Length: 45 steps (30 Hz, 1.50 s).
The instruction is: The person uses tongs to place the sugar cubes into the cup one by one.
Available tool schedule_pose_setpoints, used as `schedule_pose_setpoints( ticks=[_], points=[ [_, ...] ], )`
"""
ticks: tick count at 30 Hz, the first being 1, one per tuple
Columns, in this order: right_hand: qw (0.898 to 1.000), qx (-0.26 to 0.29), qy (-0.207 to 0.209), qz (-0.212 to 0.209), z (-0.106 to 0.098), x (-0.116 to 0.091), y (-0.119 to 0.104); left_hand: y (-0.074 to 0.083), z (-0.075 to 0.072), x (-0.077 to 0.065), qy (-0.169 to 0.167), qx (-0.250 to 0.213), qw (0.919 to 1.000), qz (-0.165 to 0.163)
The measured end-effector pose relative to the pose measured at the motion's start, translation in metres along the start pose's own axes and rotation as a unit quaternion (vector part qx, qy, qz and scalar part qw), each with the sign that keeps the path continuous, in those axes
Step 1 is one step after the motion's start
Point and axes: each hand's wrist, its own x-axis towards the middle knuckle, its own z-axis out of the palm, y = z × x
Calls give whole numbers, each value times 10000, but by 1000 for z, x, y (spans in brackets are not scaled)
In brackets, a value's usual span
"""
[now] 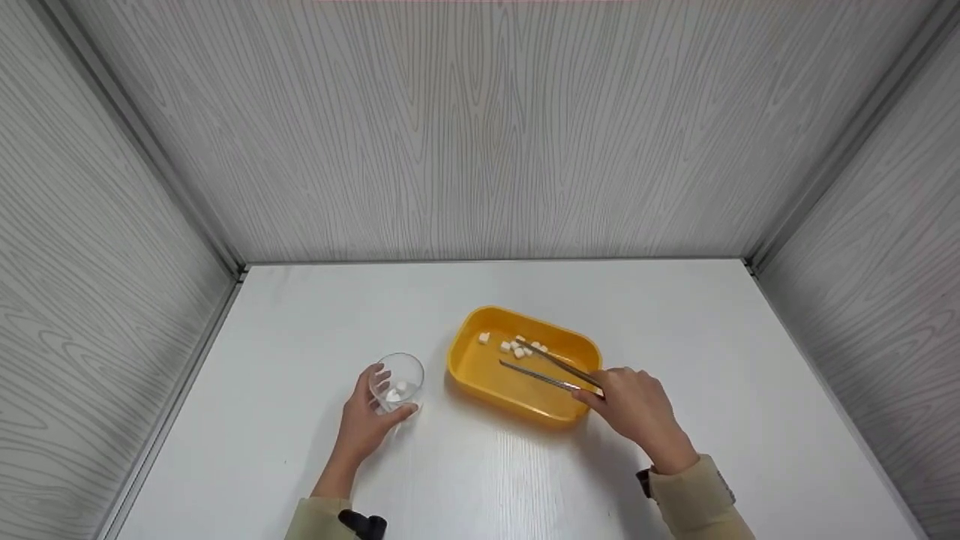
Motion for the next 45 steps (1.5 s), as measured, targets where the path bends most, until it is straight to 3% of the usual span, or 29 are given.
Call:
schedule_pose_setpoints(
  ticks=[14,28,45],
  points=[
    [9993,-284,-150,173,4,4,3,-1,1,1,40,92,9999,17],
    [9960,-891,73,-94,10,14,-1,-1,3,0,115,142,9997,136],
    [9947,-1020,-61,-75,7,18,-5,-2,2,1,133,132,9997,152]
  ],
)
